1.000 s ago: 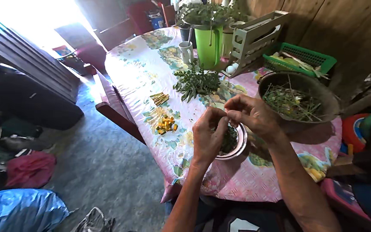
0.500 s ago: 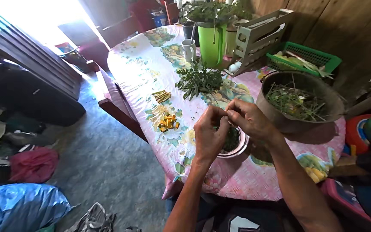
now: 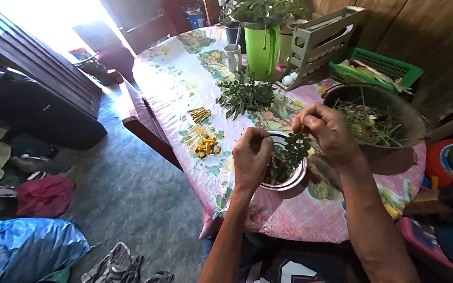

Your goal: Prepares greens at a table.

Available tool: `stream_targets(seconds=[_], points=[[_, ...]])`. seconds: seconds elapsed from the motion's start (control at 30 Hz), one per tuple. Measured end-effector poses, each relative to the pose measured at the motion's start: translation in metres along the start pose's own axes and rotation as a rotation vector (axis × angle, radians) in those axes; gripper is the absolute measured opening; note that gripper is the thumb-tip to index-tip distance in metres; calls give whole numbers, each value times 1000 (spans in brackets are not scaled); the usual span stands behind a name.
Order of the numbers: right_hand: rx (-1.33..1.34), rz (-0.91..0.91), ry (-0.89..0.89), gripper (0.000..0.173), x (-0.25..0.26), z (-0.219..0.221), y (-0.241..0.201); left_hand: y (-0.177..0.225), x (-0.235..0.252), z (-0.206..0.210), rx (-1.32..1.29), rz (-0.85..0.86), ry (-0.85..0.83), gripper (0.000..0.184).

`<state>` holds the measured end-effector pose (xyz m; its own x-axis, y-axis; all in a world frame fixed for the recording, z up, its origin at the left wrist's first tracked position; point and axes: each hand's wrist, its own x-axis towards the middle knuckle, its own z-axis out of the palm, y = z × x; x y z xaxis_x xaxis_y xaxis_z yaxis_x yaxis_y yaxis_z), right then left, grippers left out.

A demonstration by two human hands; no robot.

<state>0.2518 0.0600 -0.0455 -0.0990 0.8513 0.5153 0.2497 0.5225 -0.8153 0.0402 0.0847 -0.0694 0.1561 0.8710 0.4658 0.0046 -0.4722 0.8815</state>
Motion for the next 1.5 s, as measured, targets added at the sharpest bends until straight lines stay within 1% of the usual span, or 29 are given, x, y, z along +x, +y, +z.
stream_targets(seconds=[0.07,0.1,0.17,0.2,0.27,0.33,0.4,0.53,0.57,0.67,0.77,0.83,0.87,0.97,1.03,1.17,1.3,1.37,1.5], points=[[218,21,-31,23,0,-2,0,0,-1,-4,-164,-39,-40,13],[298,66,-59,25,1,-1,-2,0,-1,-5,-242,-60,-59,16],[360,177,-142,27,3,2,-3,0,-1,-7,-360,-85,-93,17],[339,204,-185,28,5,4,-1,0,-1,-7,-407,-96,-108,16],[226,171,-249,25,5,8,-1,0,-1,-6,-485,-127,-129,14],[75,92,-235,19,7,15,-7,2,-1,-4,-551,-162,-138,11],[-3,25,-204,15,9,22,-8,3,-1,-3,-590,-215,-128,8],[-43,-37,-188,31,11,24,-6,2,0,-2,-663,-330,-101,6],[-58,-60,-170,31,12,25,-4,2,0,-1,-684,-354,-92,6],[-118,-144,-131,23,14,29,3,0,-2,4,-741,-419,-55,8],[-182,-206,-84,14,15,31,9,1,-6,8,-743,-454,-28,18],[-224,-203,-61,11,14,30,13,2,-8,7,-729,-448,-22,30],[-232,-190,-61,10,13,30,14,2,-9,6,-720,-440,-17,31],[-195,-144,-72,11,11,31,12,-1,-12,3,-686,-402,22,21],[-171,-129,-76,12,10,32,11,-2,-13,2,-669,-372,43,17],[-142,-91,-97,12,10,34,9,-3,-13,3,-671,-337,40,14],[-126,-82,-116,12,11,35,10,0,-13,1,-650,-395,25,20],[-106,-68,-126,12,11,36,10,-1,-13,0,-653,-385,20,19],[-114,-56,-143,13,10,35,9,-3,-14,0,-626,-361,86,16]])
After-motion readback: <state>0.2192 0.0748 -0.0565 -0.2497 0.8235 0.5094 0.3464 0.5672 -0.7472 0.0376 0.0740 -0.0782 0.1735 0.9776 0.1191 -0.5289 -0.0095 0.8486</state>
